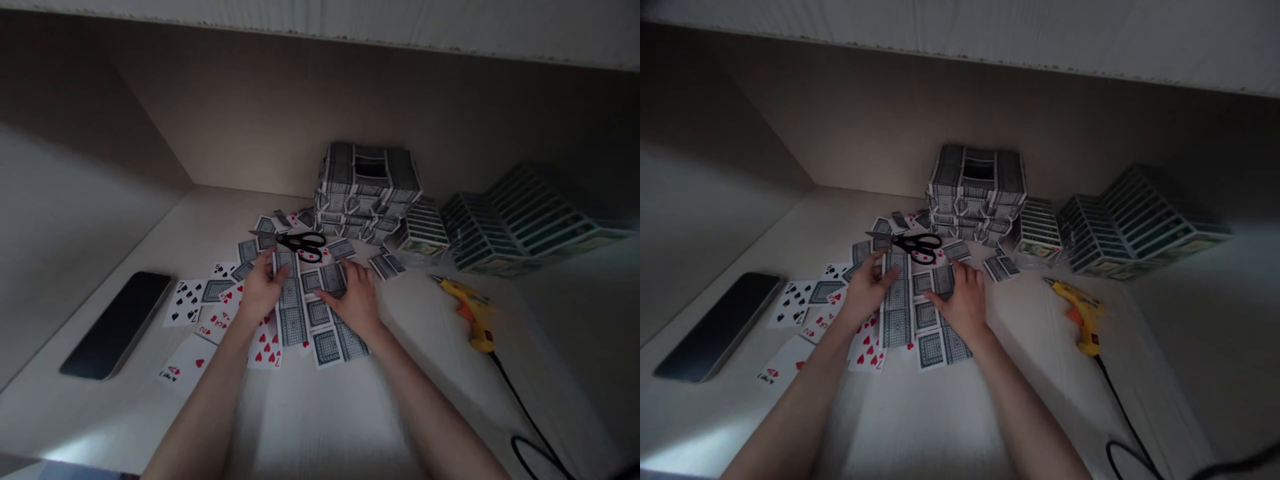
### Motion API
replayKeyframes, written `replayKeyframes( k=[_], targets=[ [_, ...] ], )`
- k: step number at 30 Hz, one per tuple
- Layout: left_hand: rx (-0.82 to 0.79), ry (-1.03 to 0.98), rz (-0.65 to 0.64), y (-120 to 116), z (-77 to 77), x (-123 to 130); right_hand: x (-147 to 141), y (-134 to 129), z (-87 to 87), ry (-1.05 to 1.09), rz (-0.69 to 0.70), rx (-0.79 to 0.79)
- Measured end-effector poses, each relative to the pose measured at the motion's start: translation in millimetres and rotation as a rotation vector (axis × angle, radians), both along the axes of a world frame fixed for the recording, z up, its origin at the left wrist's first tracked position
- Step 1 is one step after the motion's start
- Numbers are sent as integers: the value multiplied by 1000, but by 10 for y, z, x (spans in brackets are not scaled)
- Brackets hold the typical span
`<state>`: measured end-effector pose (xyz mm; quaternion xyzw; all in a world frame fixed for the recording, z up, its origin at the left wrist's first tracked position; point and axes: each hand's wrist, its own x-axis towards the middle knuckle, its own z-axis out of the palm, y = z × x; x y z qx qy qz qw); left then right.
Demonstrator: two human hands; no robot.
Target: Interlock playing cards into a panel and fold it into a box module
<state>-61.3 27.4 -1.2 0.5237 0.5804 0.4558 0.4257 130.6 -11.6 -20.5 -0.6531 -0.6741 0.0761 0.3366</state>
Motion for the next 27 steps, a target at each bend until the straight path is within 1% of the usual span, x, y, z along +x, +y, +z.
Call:
replayKeyframes(
  k=[3,6,8,12,14,16,18,21,27],
  targets=[
    [148,246,-17,-22,-52,31,-4,12,-45,70,-26,-17],
    [160,333,-41,-29,-70,49,13,35,-64,234,-44,-40],
    [146,302,-42,-23,-71,57,35,55,-49,416,-43,-59],
    [128,99,-13,3,-66,64,116,102,27,870,37,-150],
    [105,32,13,13,-62,65,165,123,52,1025,53,-224],
    [98,6,22,17,-54,67,211,143,51,1126,29,-259],
    [117,-14,18,13,-40,69,248,162,29,1154,-16,-231],
    [156,-54,0,1,-17,78,283,181,-5,1102,-67,-197],
    [102,-124,-87,-37,-1,130,268,184,-12,1066,-108,-166]
  ],
)
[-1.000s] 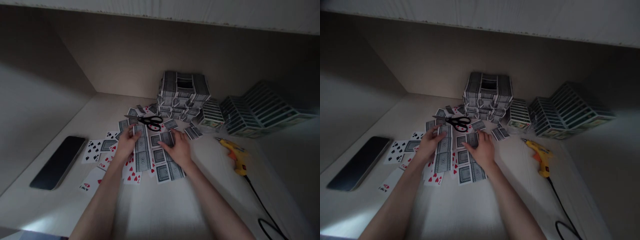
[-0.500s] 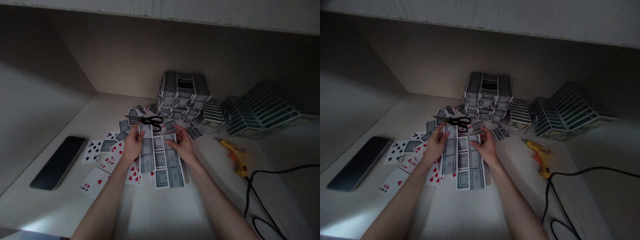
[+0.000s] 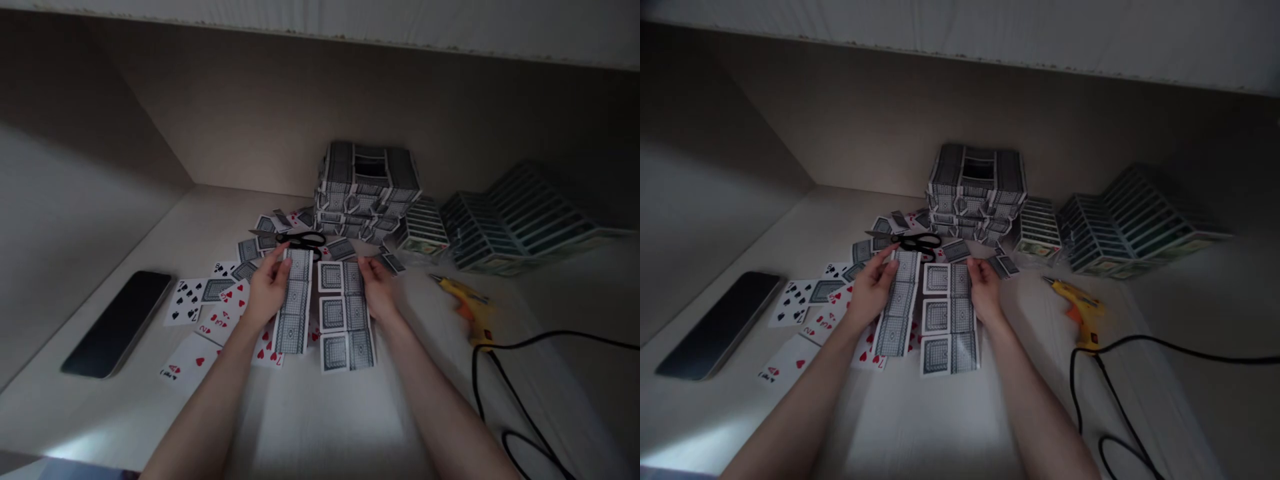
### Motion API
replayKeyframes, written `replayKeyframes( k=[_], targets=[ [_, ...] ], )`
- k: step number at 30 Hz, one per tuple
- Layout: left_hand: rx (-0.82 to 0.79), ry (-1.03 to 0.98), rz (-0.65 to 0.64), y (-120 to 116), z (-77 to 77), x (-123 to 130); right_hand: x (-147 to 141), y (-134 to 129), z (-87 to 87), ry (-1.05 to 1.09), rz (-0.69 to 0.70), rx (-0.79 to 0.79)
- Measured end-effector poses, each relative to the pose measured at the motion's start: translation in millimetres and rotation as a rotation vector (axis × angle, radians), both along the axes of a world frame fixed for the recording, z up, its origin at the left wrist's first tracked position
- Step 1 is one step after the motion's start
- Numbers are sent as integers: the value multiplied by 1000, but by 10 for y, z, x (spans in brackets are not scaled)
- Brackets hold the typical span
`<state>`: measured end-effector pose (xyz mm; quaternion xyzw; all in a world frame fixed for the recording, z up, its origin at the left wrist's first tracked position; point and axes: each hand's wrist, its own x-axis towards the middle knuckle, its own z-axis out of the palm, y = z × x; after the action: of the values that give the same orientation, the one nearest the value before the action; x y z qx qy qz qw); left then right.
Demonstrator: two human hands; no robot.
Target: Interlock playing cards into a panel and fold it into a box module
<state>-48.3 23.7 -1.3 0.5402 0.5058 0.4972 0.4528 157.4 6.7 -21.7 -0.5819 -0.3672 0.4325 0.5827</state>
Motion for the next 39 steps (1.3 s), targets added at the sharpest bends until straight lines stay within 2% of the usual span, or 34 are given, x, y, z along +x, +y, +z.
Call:
replayKeyframes(
  k=[4,13,20,26,31,39],
  targets=[
    [20,23,-51,-22,21,31,-30,1,12,19,-53,26],
    [43,103,-64,-28,-1,33,-62,-4,25,7,-110,48],
    [28,85,-38,-23,16,45,-74,12,-13,-23,-144,102],
    [59,180,-63,-32,-3,52,-65,9,-22,-36,-130,106],
    [50,129,-20,-8,-20,17,-64,5,-11,-40,-134,97],
    [48,120,-43,-28,-11,27,-55,11,-41,-28,-111,103]
  ],
)
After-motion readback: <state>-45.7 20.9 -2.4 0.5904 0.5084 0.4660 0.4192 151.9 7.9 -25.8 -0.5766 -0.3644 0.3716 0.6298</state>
